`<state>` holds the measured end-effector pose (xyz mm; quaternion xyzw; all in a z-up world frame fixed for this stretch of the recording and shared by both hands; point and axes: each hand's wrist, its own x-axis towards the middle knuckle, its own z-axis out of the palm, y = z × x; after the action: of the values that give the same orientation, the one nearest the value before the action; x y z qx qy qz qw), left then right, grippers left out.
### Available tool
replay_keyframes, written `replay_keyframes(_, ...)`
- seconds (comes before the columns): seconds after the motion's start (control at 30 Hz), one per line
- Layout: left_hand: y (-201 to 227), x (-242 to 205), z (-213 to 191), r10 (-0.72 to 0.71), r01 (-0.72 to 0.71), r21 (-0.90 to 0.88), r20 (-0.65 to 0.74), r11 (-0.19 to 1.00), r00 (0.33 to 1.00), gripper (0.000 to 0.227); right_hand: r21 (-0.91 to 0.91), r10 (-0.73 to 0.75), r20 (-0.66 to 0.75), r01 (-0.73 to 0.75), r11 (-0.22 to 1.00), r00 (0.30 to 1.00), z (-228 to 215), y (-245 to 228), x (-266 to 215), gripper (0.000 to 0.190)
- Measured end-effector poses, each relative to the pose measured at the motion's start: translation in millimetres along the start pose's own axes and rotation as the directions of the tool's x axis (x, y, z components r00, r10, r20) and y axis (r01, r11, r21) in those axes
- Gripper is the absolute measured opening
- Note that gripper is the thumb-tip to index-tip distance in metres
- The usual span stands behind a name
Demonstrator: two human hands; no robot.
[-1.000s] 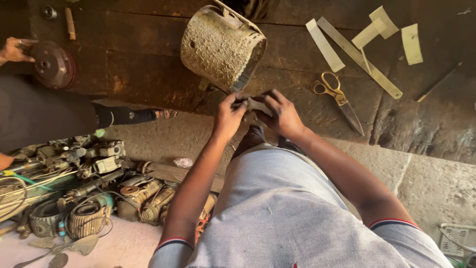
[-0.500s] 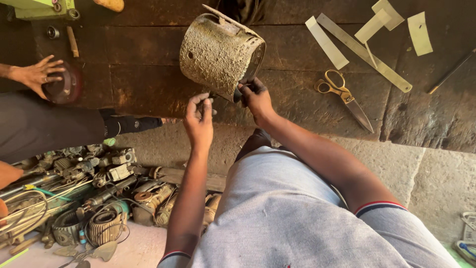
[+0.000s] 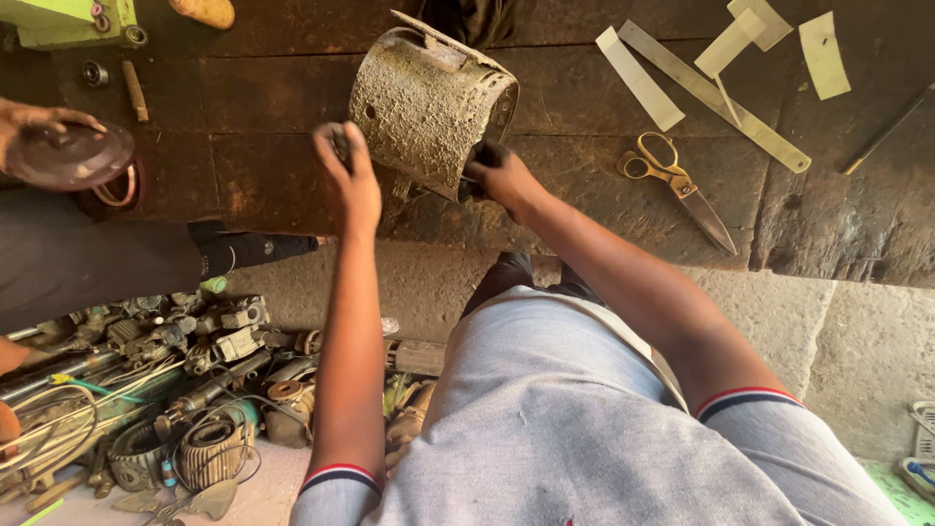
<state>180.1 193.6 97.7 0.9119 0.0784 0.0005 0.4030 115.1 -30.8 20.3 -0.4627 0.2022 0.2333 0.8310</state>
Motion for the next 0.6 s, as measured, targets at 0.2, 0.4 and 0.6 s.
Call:
replay_keyframes(0.2, -31, 35, -14, -0.168, 0.188, -0.022, 0.352, 0.982, 0.921, 0.101, -0.293, -0.177, -0.135, 0.131, 0.947, 0.975, -9, 18, -20, 0.038)
replay_keyframes(0.4, -84, 64, 2, -0.075, 0.230, -0.261, 0.493, 0.938, 0.867, 0.106, -0.297, -0.242, -0.141, 0.192, 0.935, 0.960, 7, 18, -11, 0.035)
replay_keyframes(0.6, -147, 91, 8, -0.063, 0.260, -0.279, 0.560, 0.924, 0.826, 0.099, -0.231, -0.060, -0.223, 0.007, 0.973, 0.973, 2, 17, -28, 0.031)
